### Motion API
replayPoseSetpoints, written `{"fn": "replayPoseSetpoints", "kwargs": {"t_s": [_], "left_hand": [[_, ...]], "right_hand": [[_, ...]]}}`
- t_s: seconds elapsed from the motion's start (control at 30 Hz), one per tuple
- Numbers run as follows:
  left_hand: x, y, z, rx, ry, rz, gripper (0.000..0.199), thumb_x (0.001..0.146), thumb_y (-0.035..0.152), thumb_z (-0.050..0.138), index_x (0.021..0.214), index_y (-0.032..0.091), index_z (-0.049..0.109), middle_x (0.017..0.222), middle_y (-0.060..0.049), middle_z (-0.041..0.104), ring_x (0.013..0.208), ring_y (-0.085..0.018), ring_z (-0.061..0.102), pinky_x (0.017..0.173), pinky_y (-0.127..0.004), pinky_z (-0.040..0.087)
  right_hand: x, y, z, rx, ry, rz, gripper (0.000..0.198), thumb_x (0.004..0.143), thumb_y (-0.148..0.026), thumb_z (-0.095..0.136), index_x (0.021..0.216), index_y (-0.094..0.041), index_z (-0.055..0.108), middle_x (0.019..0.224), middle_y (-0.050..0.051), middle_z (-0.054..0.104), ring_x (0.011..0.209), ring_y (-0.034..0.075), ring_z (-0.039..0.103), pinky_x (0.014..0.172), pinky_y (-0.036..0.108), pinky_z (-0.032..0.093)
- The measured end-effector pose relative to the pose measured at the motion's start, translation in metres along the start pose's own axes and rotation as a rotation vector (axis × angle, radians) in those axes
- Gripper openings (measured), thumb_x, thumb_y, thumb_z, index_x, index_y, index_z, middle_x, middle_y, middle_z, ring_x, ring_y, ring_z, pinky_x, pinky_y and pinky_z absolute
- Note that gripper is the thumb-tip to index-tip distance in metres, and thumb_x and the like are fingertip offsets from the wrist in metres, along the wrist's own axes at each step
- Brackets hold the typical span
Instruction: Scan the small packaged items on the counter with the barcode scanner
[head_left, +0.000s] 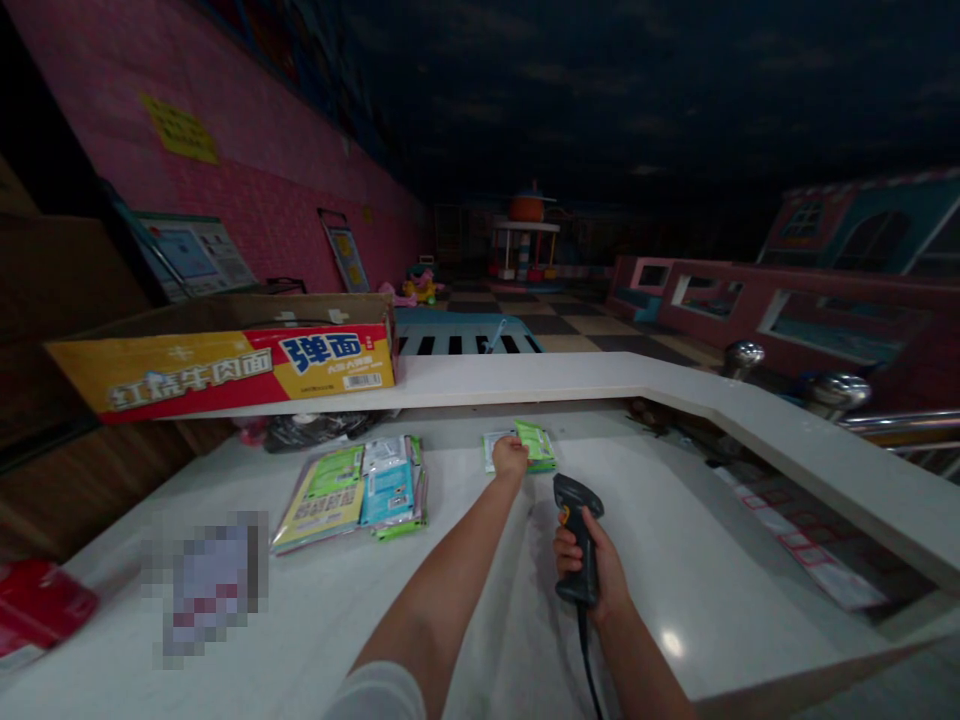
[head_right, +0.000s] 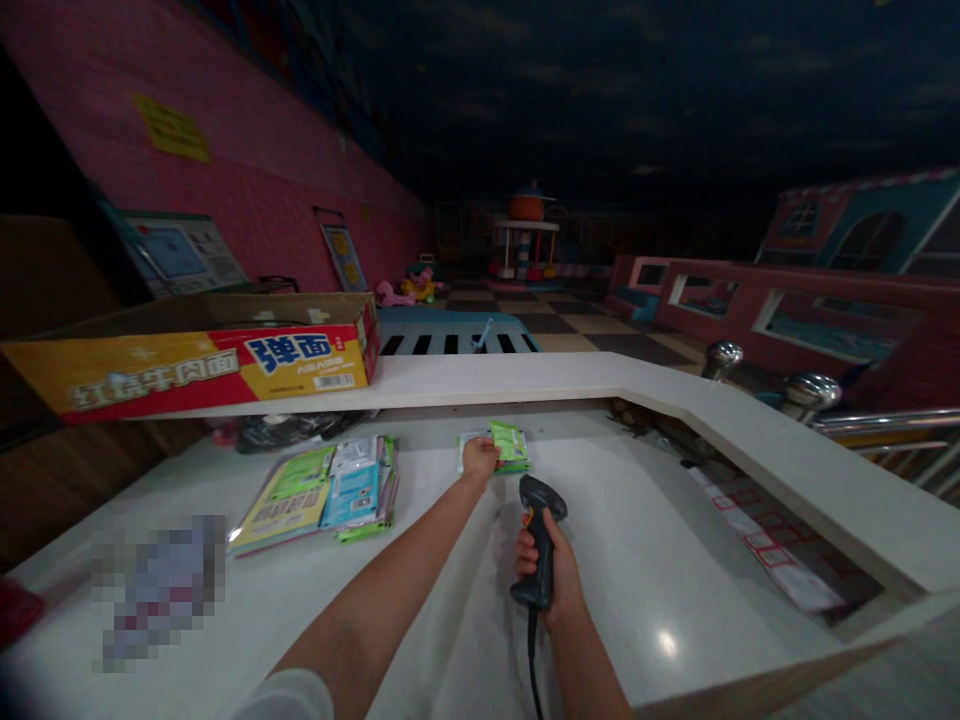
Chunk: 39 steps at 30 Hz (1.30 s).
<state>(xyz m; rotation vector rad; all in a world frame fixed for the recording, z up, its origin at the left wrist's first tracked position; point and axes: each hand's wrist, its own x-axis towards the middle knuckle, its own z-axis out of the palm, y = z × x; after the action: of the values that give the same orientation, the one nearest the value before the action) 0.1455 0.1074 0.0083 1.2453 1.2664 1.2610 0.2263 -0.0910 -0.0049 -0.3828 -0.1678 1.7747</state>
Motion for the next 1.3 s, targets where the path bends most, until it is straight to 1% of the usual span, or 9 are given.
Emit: {"fn": "replayPoseSetpoints", "kwargs": {"t_s": [0.1, 0.2, 0.33, 0.43, 0.73, 0.9, 1.1, 1.2, 1.3], "left_hand": [[-0.001, 0.001, -0.006, 0.13, 0.025, -0.014, 0.014, 0.063, 0.009, 0.065, 0.06, 0.017, 0.054, 0.056, 0.001, 0.058, 0.054, -0.017, 0.061, 0.059, -0.03, 0.05], [-0.009, 0.007, -0.017, 0.256, 0.036, 0.039, 0.015, 0.064, 0.011, 0.068, 0.06, 0.018, 0.055, 0.064, -0.002, 0.06, 0.074, -0.021, 0.064, 0.074, -0.032, 0.048], [-0.024, 0.015, -0.032, 0.671, -0.032, 0.315, 0.006, 0.073, 0.018, 0.068, 0.077, 0.017, 0.065, 0.084, -0.008, 0.064, 0.091, -0.024, 0.059, 0.087, -0.036, 0.042], [-0.034, 0.016, -0.038, 0.879, -0.084, 0.477, 0.019, 0.076, 0.027, 0.069, 0.093, 0.019, 0.069, 0.099, -0.01, 0.063, 0.103, -0.027, 0.053, 0.092, -0.039, 0.037], [-0.041, 0.014, -0.037, 0.939, -0.147, 0.474, 0.028, 0.078, 0.027, 0.07, 0.106, 0.024, 0.07, 0.113, -0.008, 0.063, 0.115, -0.029, 0.045, 0.094, -0.043, 0.034], [-0.05, 0.021, -0.052, 0.941, -0.124, 0.495, 0.03, 0.08, 0.03, 0.069, 0.109, 0.025, 0.068, 0.116, -0.007, 0.061, 0.116, -0.027, 0.045, 0.096, -0.04, 0.035], [-0.062, 0.049, -0.104, 0.87, -0.012, 0.58, 0.024, 0.085, 0.025, 0.063, 0.107, 0.023, 0.07, 0.112, -0.008, 0.063, 0.114, -0.026, 0.047, 0.098, -0.04, 0.035], [-0.06, 0.064, -0.146, 0.885, 0.067, 0.611, 0.024, 0.086, 0.026, 0.06, 0.107, 0.021, 0.07, 0.111, -0.009, 0.063, 0.111, -0.026, 0.048, 0.097, -0.04, 0.036], [-0.052, 0.074, -0.195, 0.951, 0.212, 0.56, 0.025, 0.086, 0.027, 0.057, 0.106, 0.019, 0.071, 0.108, -0.011, 0.065, 0.11, -0.028, 0.05, 0.096, -0.04, 0.037]], "right_hand": [[0.0, 0.0, 0.001, 0.019, 0.01, 0.007, 0.037, 0.07, -0.039, 0.081, 0.085, -0.018, 0.055, 0.057, -0.009, 0.044, 0.042, 0.003, 0.042, 0.036, 0.01, 0.034], [0.001, 0.0, 0.001, 0.041, 0.018, 0.006, 0.034, 0.073, -0.038, 0.079, 0.085, -0.018, 0.056, 0.057, -0.008, 0.045, 0.042, 0.004, 0.042, 0.035, 0.012, 0.034], [0.0, 0.0, 0.001, 0.048, 0.021, 0.009, 0.033, 0.074, -0.038, 0.079, 0.086, -0.017, 0.057, 0.058, -0.008, 0.046, 0.042, 0.004, 0.043, 0.035, 0.012, 0.035], [0.0, 0.0, 0.002, 0.039, 0.021, 0.001, 0.036, 0.071, -0.038, 0.081, 0.087, -0.017, 0.057, 0.057, -0.008, 0.046, 0.042, 0.003, 0.042, 0.035, 0.011, 0.034], [0.002, 0.001, -0.001, 0.0, 0.01, -0.019, 0.034, 0.074, -0.039, 0.079, 0.088, -0.018, 0.057, 0.057, -0.008, 0.045, 0.043, 0.004, 0.042, 0.036, 0.012, 0.035], [-0.003, 0.002, -0.002, 0.011, 0.014, -0.008, 0.026, 0.08, -0.037, 0.073, 0.088, -0.019, 0.056, 0.058, -0.007, 0.047, 0.043, 0.004, 0.043, 0.037, 0.013, 0.038], [-0.007, 0.004, -0.002, 0.039, 0.048, -0.014, 0.026, 0.079, -0.034, 0.074, 0.088, -0.017, 0.056, 0.059, -0.007, 0.047, 0.042, 0.004, 0.043, 0.035, 0.012, 0.037], [-0.008, 0.005, -0.002, 0.023, 0.054, -0.026, 0.028, 0.078, -0.033, 0.075, 0.09, -0.017, 0.056, 0.059, -0.007, 0.047, 0.042, 0.003, 0.043, 0.035, 0.012, 0.037], [-0.01, 0.006, -0.001, 0.01, 0.061, -0.032, 0.026, 0.079, -0.032, 0.073, 0.091, -0.017, 0.055, 0.06, -0.006, 0.048, 0.043, 0.004, 0.043, 0.036, 0.012, 0.038]]}}
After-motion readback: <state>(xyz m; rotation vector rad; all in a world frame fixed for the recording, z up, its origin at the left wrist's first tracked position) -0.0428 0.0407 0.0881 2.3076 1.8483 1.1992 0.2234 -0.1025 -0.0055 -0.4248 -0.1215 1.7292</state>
